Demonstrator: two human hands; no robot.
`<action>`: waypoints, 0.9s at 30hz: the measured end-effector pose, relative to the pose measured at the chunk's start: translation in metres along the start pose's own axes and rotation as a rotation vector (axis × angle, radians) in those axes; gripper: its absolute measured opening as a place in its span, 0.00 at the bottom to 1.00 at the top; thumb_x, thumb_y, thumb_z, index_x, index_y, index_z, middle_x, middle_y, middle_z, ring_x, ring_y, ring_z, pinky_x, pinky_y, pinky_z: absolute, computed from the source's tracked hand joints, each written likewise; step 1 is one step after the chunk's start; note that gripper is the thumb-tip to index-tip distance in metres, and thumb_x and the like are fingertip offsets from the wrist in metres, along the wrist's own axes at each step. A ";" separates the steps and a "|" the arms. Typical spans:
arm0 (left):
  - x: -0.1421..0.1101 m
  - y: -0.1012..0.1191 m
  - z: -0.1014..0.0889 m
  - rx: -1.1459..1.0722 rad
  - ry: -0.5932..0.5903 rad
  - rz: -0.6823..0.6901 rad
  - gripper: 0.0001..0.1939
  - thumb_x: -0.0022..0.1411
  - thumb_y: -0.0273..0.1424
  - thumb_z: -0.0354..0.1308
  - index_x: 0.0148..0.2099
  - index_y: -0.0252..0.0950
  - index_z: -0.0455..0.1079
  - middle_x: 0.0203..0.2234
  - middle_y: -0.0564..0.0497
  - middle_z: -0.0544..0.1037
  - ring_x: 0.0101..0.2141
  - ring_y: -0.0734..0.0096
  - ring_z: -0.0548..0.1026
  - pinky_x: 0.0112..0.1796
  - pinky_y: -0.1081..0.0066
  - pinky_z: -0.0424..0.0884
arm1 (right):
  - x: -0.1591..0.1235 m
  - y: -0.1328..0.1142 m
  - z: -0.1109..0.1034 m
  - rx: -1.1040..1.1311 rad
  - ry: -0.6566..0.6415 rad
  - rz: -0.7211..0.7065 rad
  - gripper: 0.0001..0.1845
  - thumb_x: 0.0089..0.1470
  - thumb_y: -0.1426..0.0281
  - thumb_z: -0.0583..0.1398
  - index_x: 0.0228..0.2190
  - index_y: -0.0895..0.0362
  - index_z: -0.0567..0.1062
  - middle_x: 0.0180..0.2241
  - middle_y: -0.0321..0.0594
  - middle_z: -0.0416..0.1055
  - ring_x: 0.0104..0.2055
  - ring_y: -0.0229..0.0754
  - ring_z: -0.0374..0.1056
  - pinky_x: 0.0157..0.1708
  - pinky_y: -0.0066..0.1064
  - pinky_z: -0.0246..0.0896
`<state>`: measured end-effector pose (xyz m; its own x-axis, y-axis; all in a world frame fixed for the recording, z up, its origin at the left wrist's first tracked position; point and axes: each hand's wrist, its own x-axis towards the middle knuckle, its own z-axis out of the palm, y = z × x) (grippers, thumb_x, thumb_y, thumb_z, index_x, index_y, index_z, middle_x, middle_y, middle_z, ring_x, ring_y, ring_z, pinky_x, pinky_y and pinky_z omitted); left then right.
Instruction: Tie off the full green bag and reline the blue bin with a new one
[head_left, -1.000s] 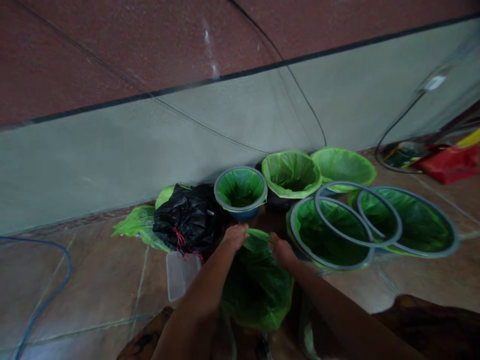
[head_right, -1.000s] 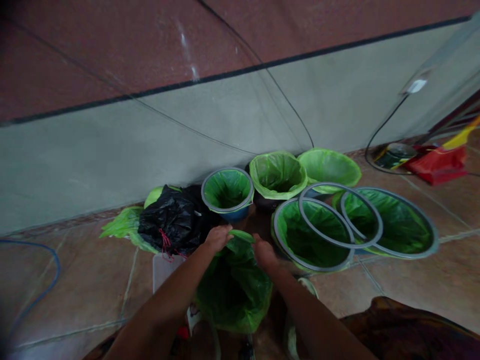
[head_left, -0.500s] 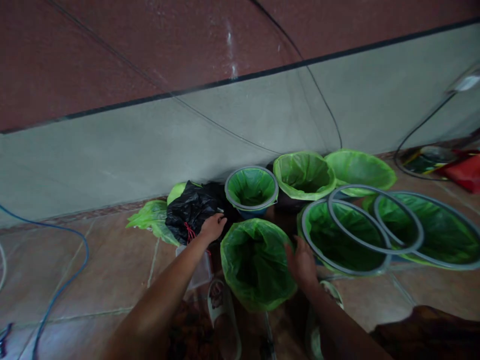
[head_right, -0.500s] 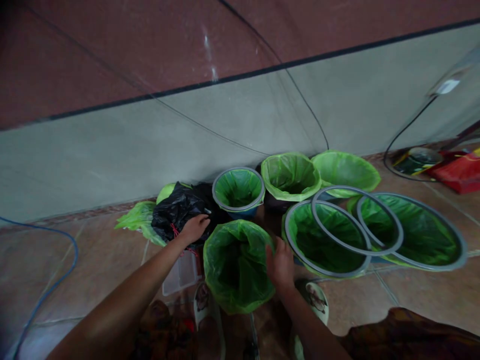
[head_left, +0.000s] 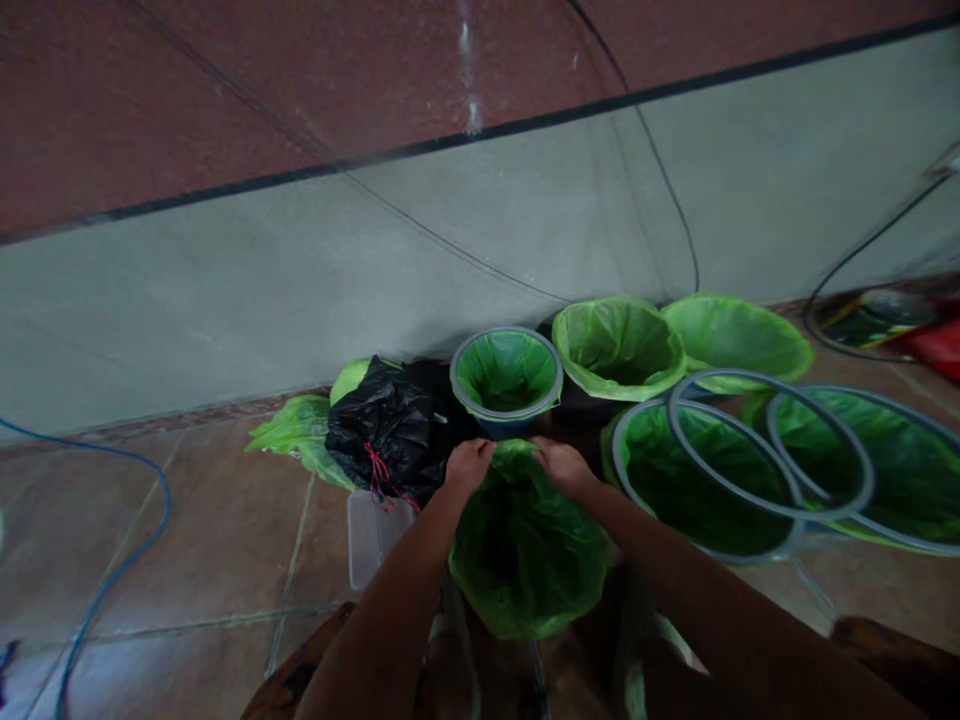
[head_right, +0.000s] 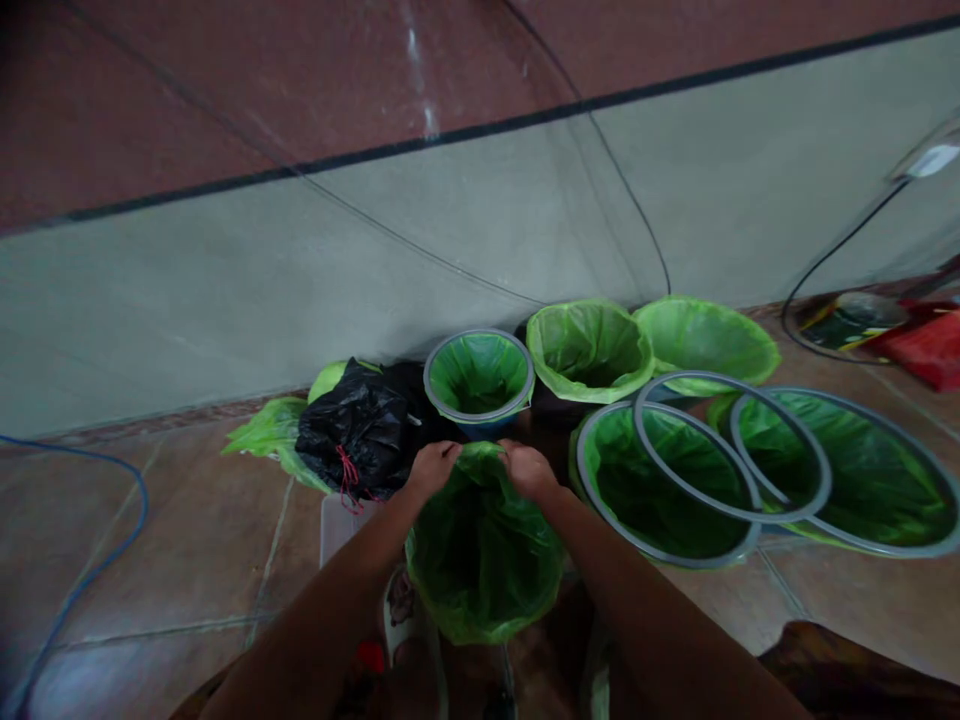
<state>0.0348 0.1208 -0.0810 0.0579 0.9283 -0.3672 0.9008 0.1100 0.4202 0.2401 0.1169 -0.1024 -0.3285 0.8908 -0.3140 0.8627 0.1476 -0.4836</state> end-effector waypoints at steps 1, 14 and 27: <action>-0.005 -0.002 0.003 0.025 0.013 0.043 0.18 0.70 0.40 0.47 0.50 0.41 0.76 0.46 0.48 0.82 0.47 0.66 0.78 0.47 0.72 0.69 | -0.002 0.002 0.001 -0.030 -0.009 -0.004 0.20 0.66 0.66 0.49 0.52 0.60 0.71 0.46 0.48 0.77 0.48 0.44 0.71 0.46 0.28 0.59; -0.022 -0.009 0.006 0.263 -0.009 -0.102 0.24 0.64 0.32 0.56 0.61 0.37 0.62 0.49 0.40 0.78 0.49 0.55 0.77 0.47 0.62 0.70 | -0.004 0.013 0.000 -0.067 -0.030 0.130 0.12 0.62 0.70 0.53 0.46 0.58 0.71 0.40 0.46 0.78 0.41 0.46 0.73 0.36 0.30 0.56; -0.009 -0.048 -0.032 -0.194 0.179 -0.283 0.23 0.70 0.42 0.44 0.50 0.33 0.75 0.43 0.40 0.82 0.45 0.62 0.80 0.44 0.69 0.71 | -0.072 0.011 0.039 0.028 0.299 0.438 0.23 0.62 0.63 0.54 0.53 0.66 0.69 0.45 0.59 0.76 0.47 0.54 0.73 0.44 0.37 0.63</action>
<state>-0.0223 0.1182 -0.0711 -0.2728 0.8970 -0.3478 0.7709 0.4201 0.4788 0.2580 0.0371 -0.1170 0.1875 0.9507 -0.2470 0.8827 -0.2733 -0.3823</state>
